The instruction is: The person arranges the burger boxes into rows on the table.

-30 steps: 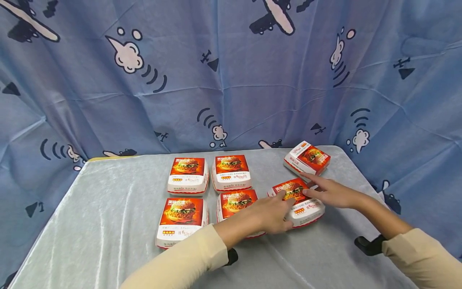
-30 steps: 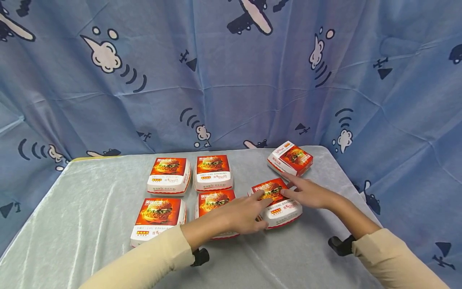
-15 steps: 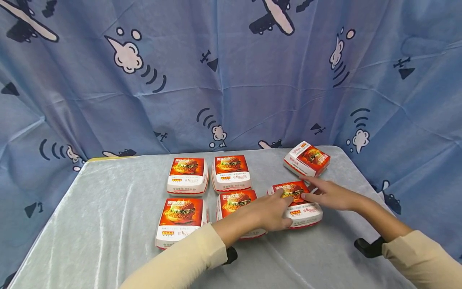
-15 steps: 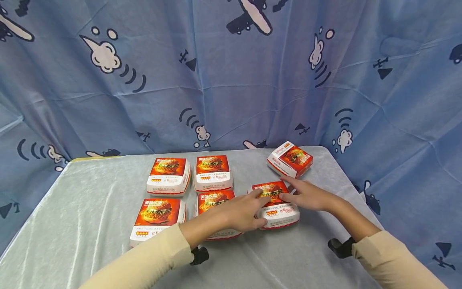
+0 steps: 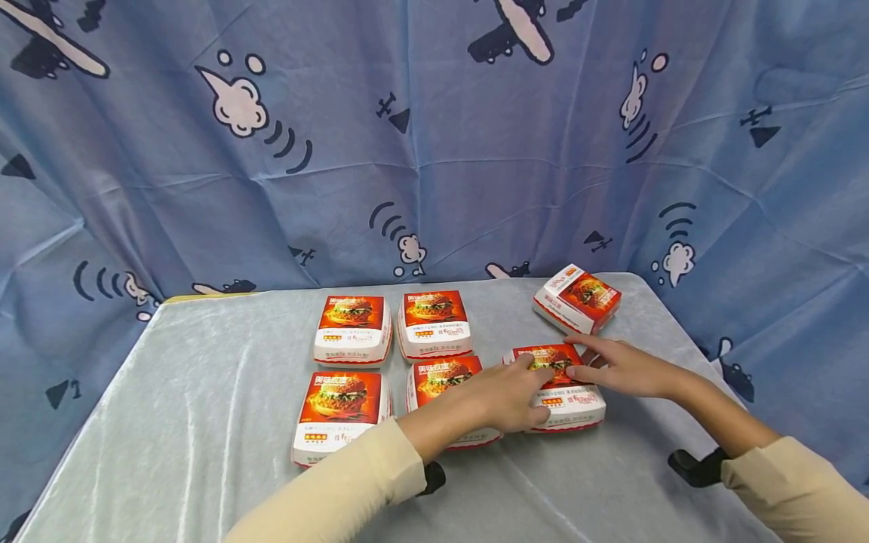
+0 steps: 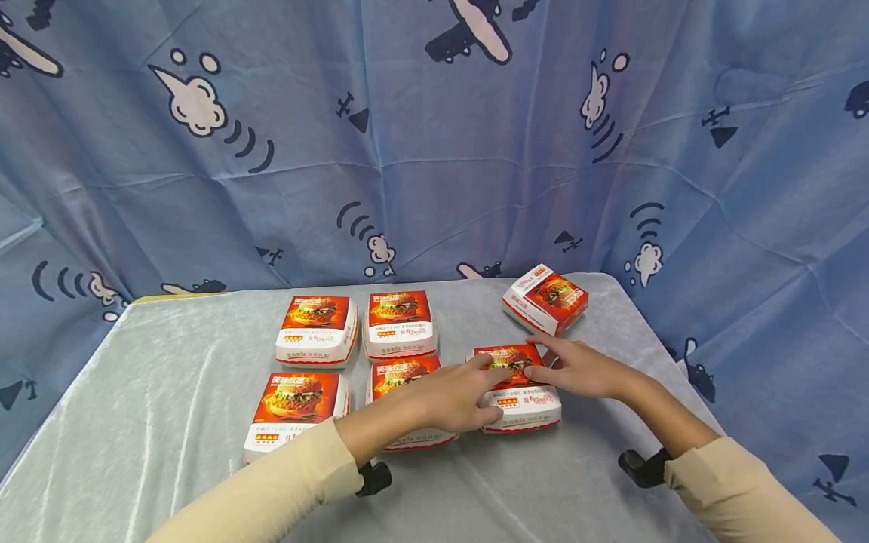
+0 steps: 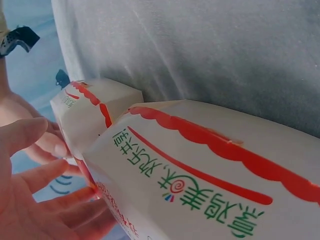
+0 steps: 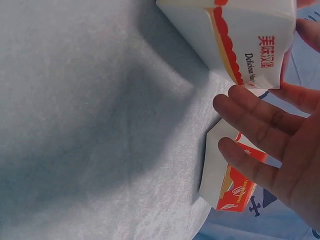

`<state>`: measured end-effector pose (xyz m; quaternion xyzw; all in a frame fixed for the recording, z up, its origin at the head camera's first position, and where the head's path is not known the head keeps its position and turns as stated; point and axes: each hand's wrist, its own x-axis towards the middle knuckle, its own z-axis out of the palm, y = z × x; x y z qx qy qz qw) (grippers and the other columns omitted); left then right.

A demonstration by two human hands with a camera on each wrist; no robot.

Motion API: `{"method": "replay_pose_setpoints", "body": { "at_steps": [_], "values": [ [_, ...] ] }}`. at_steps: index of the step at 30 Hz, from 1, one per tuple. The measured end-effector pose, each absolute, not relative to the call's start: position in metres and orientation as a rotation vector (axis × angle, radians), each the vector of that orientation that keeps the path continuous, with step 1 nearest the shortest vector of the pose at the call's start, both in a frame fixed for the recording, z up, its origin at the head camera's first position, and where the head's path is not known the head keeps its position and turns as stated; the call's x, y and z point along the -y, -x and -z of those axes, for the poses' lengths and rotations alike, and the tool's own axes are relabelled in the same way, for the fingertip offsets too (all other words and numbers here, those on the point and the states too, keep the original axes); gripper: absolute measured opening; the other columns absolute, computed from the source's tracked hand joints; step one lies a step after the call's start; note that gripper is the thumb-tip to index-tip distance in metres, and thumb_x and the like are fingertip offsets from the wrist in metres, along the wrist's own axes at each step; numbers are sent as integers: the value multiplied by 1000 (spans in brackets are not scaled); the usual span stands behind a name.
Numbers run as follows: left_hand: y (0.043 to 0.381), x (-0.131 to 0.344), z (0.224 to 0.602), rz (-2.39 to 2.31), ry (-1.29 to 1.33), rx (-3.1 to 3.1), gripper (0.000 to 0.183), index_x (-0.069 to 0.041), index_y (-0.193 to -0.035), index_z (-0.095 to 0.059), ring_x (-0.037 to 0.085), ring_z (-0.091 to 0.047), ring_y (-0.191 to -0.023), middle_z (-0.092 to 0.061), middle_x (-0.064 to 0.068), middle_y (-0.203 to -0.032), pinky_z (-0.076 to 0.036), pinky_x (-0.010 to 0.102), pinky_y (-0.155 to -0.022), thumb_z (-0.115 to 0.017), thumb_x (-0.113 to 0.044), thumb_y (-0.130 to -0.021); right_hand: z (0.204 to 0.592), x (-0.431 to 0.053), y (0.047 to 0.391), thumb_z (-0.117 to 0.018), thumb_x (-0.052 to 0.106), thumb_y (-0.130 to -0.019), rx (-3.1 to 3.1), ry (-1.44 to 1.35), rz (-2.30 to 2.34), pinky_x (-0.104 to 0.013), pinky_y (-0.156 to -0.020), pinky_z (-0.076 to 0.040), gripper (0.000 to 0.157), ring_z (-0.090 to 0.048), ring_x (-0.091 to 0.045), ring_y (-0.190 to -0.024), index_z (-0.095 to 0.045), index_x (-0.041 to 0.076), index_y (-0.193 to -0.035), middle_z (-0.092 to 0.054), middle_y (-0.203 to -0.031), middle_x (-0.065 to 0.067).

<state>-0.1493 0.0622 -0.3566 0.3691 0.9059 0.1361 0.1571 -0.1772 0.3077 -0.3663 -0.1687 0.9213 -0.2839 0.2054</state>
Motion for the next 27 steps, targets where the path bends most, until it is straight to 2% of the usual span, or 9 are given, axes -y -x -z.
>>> {"method": "replay_pose_setpoints", "body": {
  "at_steps": [14, 23, 27],
  "values": [
    [151, -60, 354, -376, -1030, -2583, 58, -30, -150, -45, 16, -54, -119, -45, 1, -148, -48, 39, -99, -63, -41, -95, 365, -307, 178, -63, 38, -95, -2575, 474, 781, -44, -81, -56, 70, -61, -29, -103, -40, -5, -146, -63, -113, -13],
    [159, -55, 347, -386, -1047, -2624, 57, -27, -151, -44, 18, -51, -129, -43, 4, -152, -47, 41, -102, -59, -39, -98, 350, -322, 192, -60, 31, -99, -2709, 502, 773, -37, -76, -54, 57, -59, -26, -97, -46, -3, -142, -62, -110, -12],
    [166, -52, 344, -436, -1051, -2665, 55, -23, -151, -46, 18, -48, -134, -43, 5, -152, -45, 41, -104, -58, -36, -98, 346, -330, 204, -58, 29, -101, -2817, 490, 750, -45, -80, -55, 52, -60, -35, -103, -49, -5, -139, -63, -115, -20]
  ]
}}
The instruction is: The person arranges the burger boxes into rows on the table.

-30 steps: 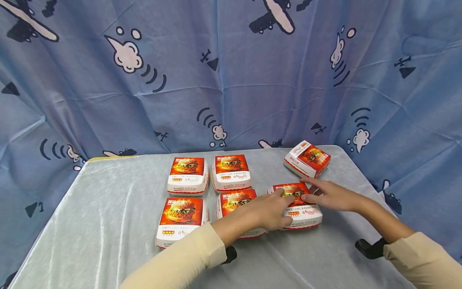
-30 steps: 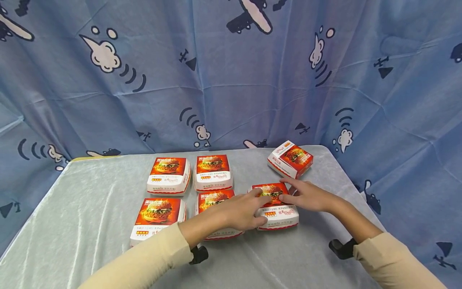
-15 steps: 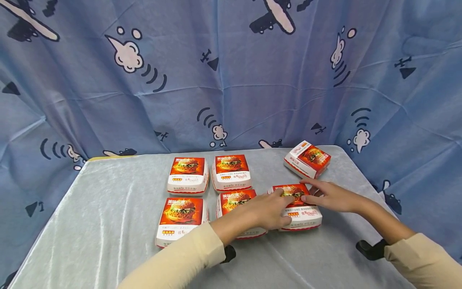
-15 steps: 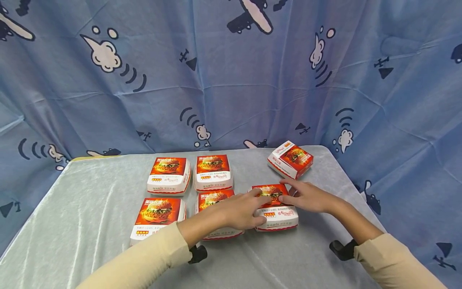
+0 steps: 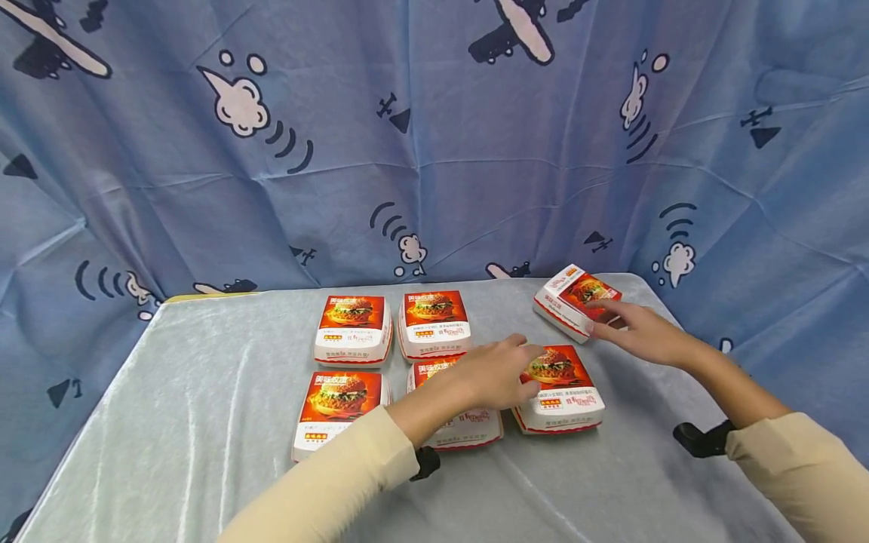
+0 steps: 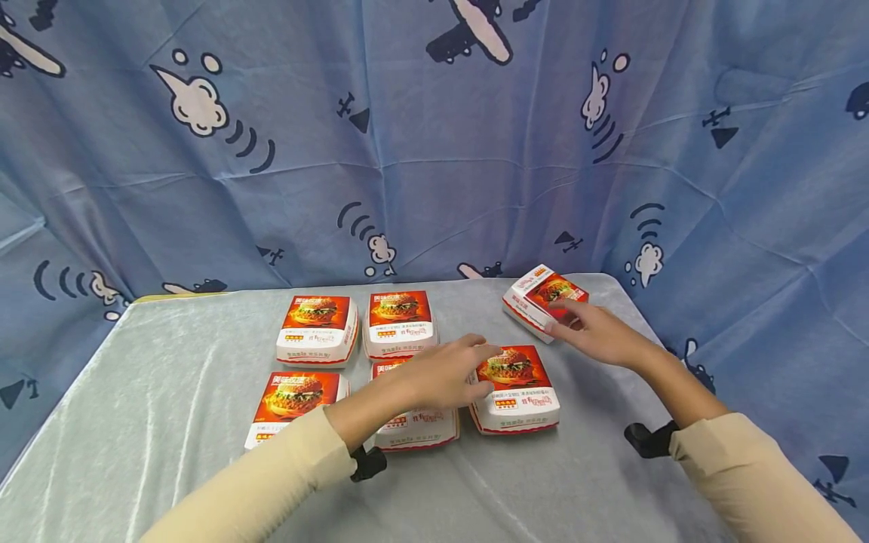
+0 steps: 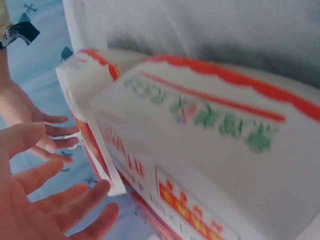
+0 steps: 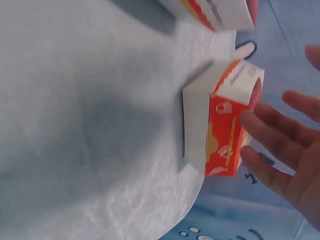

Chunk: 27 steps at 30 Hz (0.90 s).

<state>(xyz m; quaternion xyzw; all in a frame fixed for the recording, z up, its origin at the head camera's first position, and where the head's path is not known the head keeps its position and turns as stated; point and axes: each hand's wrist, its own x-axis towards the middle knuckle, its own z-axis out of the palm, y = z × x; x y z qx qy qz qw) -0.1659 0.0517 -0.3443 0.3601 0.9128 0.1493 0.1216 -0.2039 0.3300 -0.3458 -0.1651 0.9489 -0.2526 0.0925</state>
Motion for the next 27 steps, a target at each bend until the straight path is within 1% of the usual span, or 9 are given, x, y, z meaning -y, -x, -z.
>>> {"method": "replay_pose_setpoints", "body": {
  "at_steps": [4, 9, 12, 15, 20, 24, 27],
  "values": [
    [175, -47, 343, -513, -1008, -2699, 54, -21, -151, -46, 19, -46, -136, -43, 6, -153, -45, 43, -104, -56, -33, -99, 348, -340, 219, -57, 27, -101, -2884, 488, 743, -57, -87, -51, 52, -55, -45, -113, -47, -9, -138, -57, -126, -30],
    [187, -41, 342, -621, -919, -2713, 56, -20, -152, -43, 23, -45, -137, -39, 8, -155, -44, 44, -105, -56, -31, -99, 353, -349, 234, -55, 27, -102, -2916, 409, 729, -69, -96, -39, 61, -41, -52, -125, -36, -13, -144, -40, -142, -36],
    [195, -39, 342, -706, -877, -2703, 57, -19, -153, -41, 25, -42, -139, -37, 9, -157, -41, 44, -108, -56, -30, -99, 353, -351, 241, -53, 30, -103, -2926, 316, 688, -73, -101, -30, 66, -30, -55, -132, -30, -13, -147, -30, -146, -38],
    [203, -37, 343, -770, -840, -2688, 59, -17, -154, -39, 25, -36, -143, -33, 11, -159, -36, 43, -112, -57, -28, -99, 354, -352, 248, -52, 34, -103, -2916, 249, 652, -74, -104, -25, 71, -23, -57, -135, -26, -14, -148, -25, -148, -41],
    [214, -37, 344, -838, -802, -2668, 62, -14, -156, -35, 27, -28, -147, -27, 15, -161, -29, 42, -117, -58, -25, -99, 359, -353, 257, -49, 34, -104, -2888, 220, 660, -72, -104, -28, 72, -27, -57, -132, -22, -17, -147, -26, -146, -43],
    [222, -38, 346, -882, -801, -2651, 63, -12, -156, -34, 27, -27, -148, -28, 16, -161, -26, 40, -118, -58, -24, -99, 364, -352, 262, -47, 34, -105, -2856, 175, 696, -70, -104, -31, 72, -33, -56, -128, -20, -17, -148, -29, -143, -43],
    [226, -40, 348, -896, -789, -2645, 63, -13, -156, -33, 26, -26, -148, -28, 14, -161, -25, 39, -118, -57, -25, -99, 367, -351, 263, -47, 32, -105, -2847, 166, 710, -69, -102, -34, 70, -38, -54, -123, -21, -17, -147, -33, -141, -42]
  ]
}}
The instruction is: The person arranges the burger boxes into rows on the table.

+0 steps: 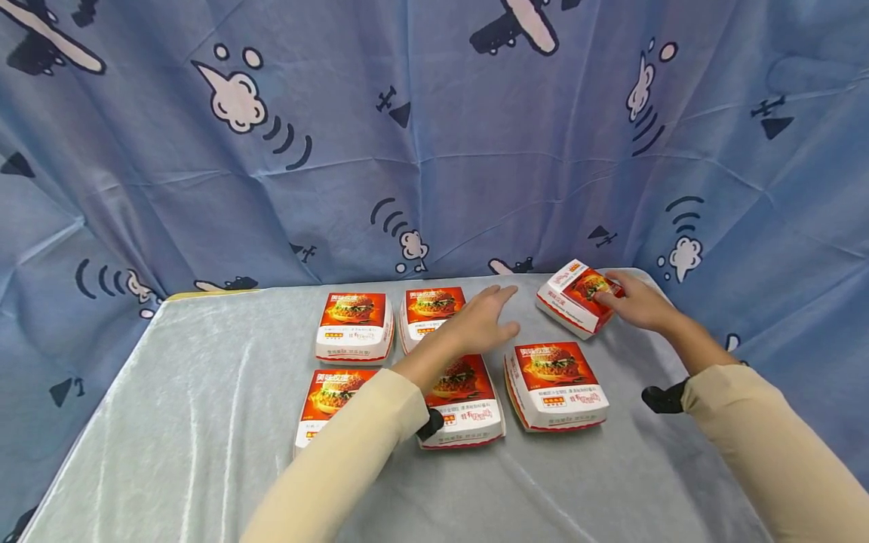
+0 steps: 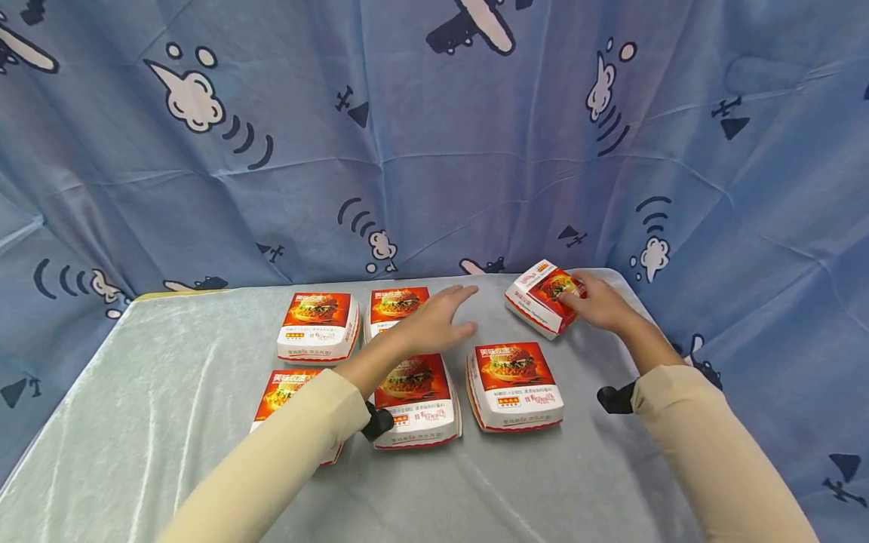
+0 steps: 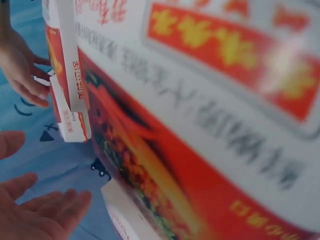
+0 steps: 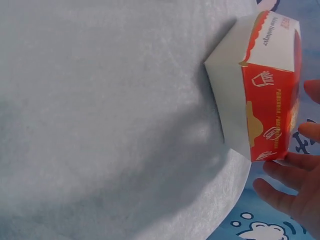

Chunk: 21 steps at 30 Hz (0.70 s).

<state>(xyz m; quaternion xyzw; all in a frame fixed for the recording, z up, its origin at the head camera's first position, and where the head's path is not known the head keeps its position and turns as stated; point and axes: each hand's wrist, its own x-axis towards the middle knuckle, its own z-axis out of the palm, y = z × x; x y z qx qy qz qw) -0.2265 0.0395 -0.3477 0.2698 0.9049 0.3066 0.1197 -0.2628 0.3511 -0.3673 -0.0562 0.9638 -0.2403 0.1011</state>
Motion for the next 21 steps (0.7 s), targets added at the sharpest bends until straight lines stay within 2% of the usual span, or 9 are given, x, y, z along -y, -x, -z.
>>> {"method": "replay_pose_setpoints", "body": {
  "at_steps": [6, 21],
  "values": [
    [230, -44, 346, -906, -758, -2637, 64, -15, -157, -31, 24, -24, -149, -27, 12, -162, -24, 40, -119, -56, -27, -99, 369, -346, 261, -49, 25, -104, -2862, 244, 737, -68, -102, -35, 64, -42, -52, -120, -27, -20, -144, -39, -137, -42],
    [234, -52, 348, -899, -749, -2615, 64, -11, -157, -32, 23, -27, -148, -30, 13, -160, -25, 36, -118, -56, -25, -99, 373, -317, 263, -54, 27, -102, -2856, 297, 712, -68, -102, -36, 65, -43, -50, -124, -31, -15, -146, -40, -141, -38]
  ]
}}
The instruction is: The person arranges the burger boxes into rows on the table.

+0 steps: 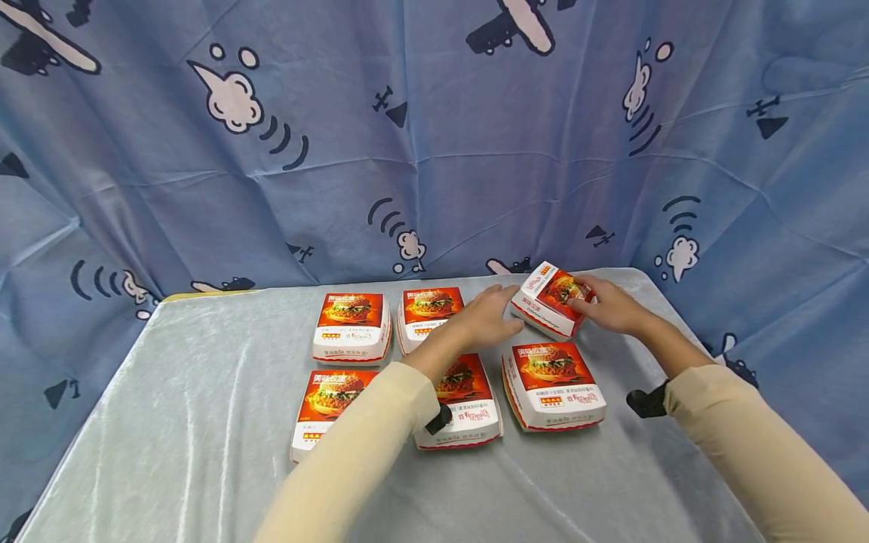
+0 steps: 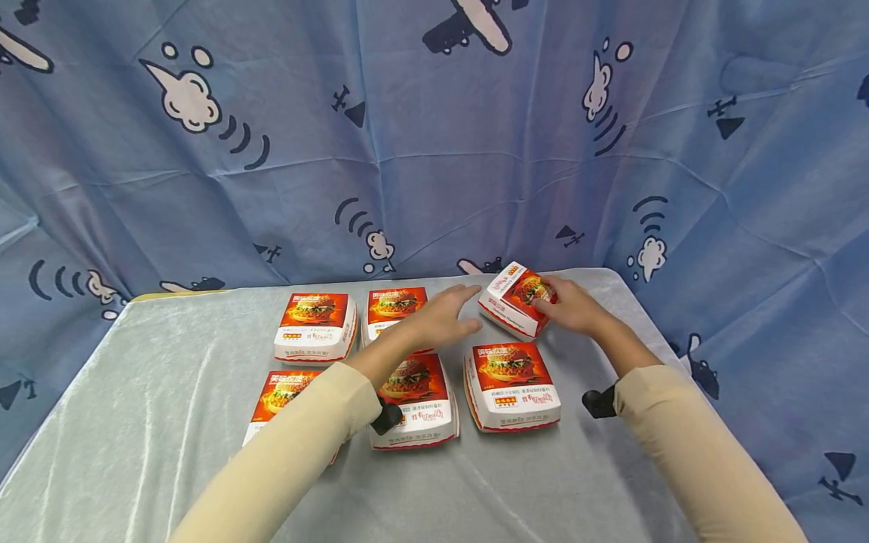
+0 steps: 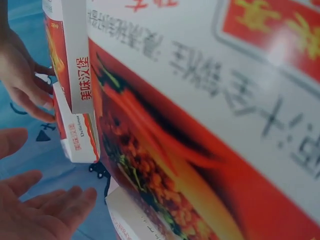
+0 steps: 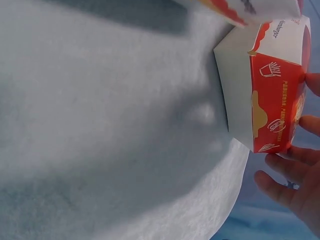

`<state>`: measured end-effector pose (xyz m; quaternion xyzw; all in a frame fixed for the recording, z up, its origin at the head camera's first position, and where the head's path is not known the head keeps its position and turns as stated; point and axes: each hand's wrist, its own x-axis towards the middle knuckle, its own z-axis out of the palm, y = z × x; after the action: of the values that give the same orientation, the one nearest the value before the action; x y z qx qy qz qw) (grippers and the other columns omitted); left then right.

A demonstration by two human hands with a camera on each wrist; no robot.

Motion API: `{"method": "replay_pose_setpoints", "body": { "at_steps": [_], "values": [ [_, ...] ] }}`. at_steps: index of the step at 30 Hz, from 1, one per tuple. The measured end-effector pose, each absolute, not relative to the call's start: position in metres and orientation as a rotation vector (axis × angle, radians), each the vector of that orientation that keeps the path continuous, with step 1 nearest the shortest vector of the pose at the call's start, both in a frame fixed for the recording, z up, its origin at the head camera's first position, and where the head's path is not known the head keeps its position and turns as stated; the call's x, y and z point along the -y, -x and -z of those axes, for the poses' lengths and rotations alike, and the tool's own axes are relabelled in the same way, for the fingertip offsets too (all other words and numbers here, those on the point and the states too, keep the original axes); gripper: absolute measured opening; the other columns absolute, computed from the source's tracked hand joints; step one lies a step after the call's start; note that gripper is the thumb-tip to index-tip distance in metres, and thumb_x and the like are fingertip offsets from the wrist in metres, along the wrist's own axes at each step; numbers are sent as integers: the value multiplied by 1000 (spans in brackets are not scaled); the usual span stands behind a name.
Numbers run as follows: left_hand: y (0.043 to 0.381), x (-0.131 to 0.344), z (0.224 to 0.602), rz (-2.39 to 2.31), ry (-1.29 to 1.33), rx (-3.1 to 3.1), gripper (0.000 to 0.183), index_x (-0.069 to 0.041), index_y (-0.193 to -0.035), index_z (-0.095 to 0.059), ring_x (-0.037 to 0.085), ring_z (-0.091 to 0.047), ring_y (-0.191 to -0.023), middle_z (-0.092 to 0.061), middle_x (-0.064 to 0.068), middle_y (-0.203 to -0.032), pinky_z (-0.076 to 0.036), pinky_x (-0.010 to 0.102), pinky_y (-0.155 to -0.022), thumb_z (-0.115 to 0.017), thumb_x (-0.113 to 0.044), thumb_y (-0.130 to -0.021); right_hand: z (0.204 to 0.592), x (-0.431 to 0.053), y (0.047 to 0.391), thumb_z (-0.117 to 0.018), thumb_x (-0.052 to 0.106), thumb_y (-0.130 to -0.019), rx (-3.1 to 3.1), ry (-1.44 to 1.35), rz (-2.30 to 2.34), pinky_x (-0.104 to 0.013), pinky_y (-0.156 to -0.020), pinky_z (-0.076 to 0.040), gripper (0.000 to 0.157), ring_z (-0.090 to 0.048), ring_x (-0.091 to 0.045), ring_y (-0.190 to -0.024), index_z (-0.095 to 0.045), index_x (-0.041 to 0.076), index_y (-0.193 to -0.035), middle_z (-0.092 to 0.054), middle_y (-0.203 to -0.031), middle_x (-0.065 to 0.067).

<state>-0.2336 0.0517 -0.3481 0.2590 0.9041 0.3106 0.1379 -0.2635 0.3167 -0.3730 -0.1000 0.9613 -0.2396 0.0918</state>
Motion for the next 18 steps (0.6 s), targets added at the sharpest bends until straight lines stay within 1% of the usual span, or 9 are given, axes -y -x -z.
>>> {"method": "replay_pose_setpoints", "body": {
  "at_steps": [5, 10, 18],
  "values": [
    [234, -52, 350, -870, -734, -2591, 64, -11, -157, -30, 25, -26, -148, -26, 15, -162, -25, 37, -118, -55, -25, -100, 371, -306, 262, -56, 25, -102, -2844, 344, 710, -68, -101, -37, 64, -43, -51, -125, -32, -16, -145, -40, -141, -38],
    [233, -53, 349, -844, -710, -2571, 64, -12, -158, -29, 25, -25, -148, -24, 15, -162, -25, 38, -118, -55, -26, -100, 368, -297, 260, -57, 24, -101, -2824, 388, 719, -67, -101, -38, 64, -43, -52, -126, -32, -16, -145, -40, -142, -39],
    [233, -52, 350, -833, -681, -2549, 63, -12, -157, -30, 27, -24, -149, -22, 17, -163, -25, 39, -118, -53, -24, -100, 368, -288, 260, -57, 23, -101, -2794, 426, 727, -67, -103, -36, 62, -43, -50, -128, -33, -13, -146, -42, -142, -36]
  ]
}}
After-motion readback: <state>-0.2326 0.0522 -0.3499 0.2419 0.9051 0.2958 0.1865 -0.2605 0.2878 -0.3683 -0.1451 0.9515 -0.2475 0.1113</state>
